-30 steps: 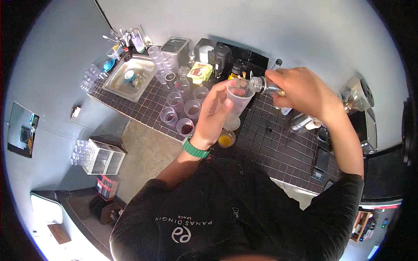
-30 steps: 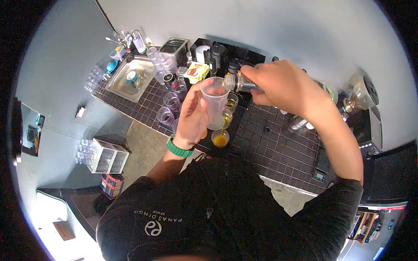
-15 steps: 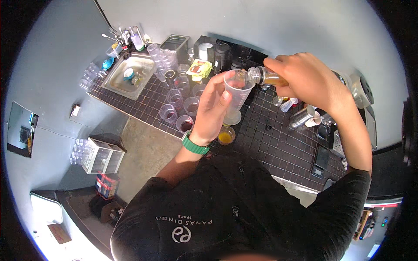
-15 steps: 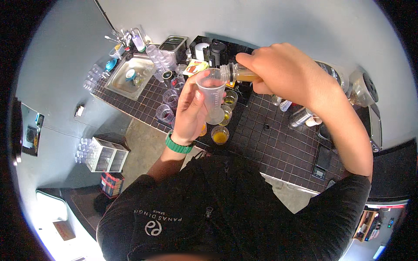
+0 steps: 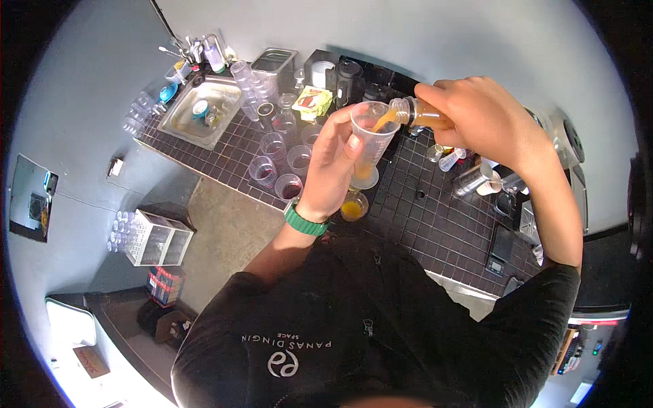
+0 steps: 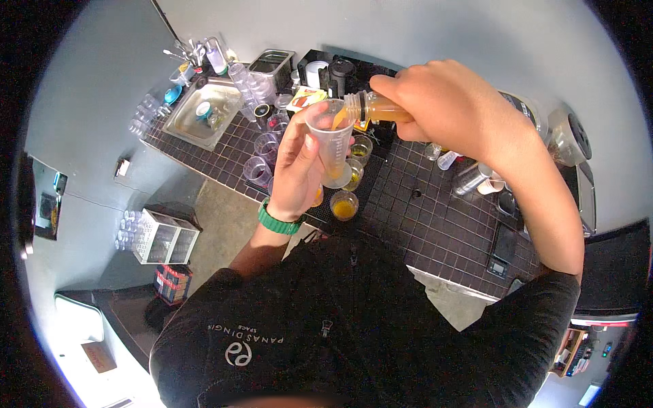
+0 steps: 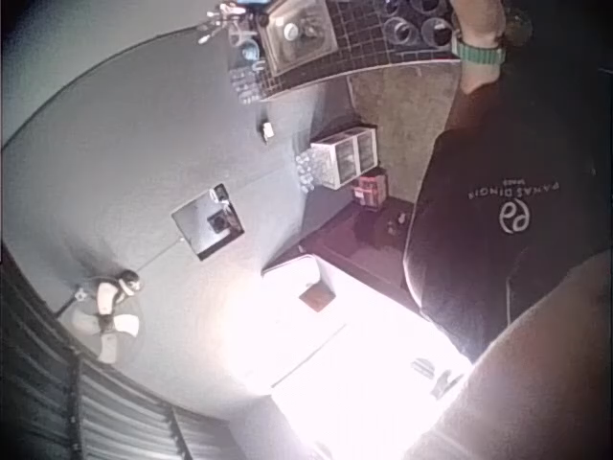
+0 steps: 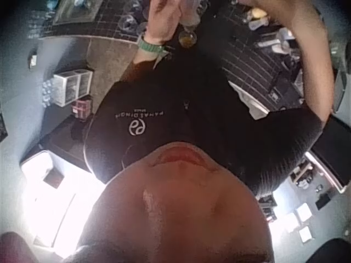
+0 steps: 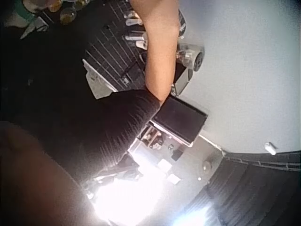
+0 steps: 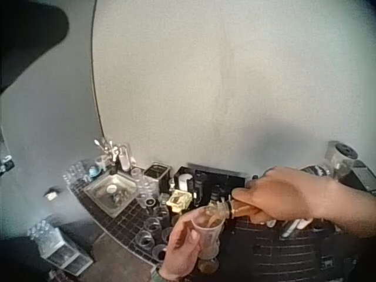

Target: Measuring and mixing liquid ingredients for drinks in a bar or cafe environment.

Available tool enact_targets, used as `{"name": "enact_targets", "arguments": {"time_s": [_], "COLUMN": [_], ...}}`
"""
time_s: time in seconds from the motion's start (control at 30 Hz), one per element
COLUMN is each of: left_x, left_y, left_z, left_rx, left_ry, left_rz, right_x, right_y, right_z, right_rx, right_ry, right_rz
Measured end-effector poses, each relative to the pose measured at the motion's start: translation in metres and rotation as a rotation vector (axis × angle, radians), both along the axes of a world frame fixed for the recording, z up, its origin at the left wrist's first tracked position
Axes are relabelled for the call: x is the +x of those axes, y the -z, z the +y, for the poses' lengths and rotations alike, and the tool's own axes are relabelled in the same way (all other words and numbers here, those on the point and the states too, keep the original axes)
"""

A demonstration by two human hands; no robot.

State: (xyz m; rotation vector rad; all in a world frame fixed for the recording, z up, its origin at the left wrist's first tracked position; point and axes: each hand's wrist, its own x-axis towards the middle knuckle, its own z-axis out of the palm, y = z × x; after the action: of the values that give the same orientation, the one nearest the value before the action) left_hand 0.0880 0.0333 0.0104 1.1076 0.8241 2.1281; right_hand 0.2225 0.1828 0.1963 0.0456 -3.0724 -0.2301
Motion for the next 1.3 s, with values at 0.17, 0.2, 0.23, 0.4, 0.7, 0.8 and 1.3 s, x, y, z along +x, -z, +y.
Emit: {"name": "enact_targets", "arguments": {"time_s": [0.17, 0.2, 0.23, 0.4, 0.7, 0.8, 1.3], "left_x": [-0.003, -0.003, -0.004, -0.007, -0.031, -0.051, -0.114], "left_y": [0.002, 0.002, 0.002, 0.012, 0.066, 0.095, 0.159], "left_z": [-0.001, -0.001, 0.0, 0.005, -0.005, -0.006, 0.041], "left_rx": [0.014, 0.014, 0.026, 0.065, -0.213, -0.319, -0.617], "left_ry": [0.007, 0.008, 0.03, 0.103, 0.021, 0.055, 0.182], "left_rz": [-0.031, -0.031, -0.044, -0.048, 0.206, 0.287, 0.885], "right_x": [-0.003, -0.002, -0.001, 0.003, 0.068, 0.104, 0.225], "right_y": [0.008, 0.012, 0.017, 0.062, 0.23, 0.263, 0.317], "right_z": [0.001, 0.002, 0.004, 0.016, 0.044, 0.038, 0.046], "right_rx": [-0.067, -0.123, -0.18, -0.449, -1.234, -1.231, -0.998], "right_ry": [0.025, 0.01, -0.005, 0.021, 0.337, 0.531, 0.912], "right_rz": [-0.006, 0.03, 0.066, 0.155, 0.828, 0.9, 0.835]}}
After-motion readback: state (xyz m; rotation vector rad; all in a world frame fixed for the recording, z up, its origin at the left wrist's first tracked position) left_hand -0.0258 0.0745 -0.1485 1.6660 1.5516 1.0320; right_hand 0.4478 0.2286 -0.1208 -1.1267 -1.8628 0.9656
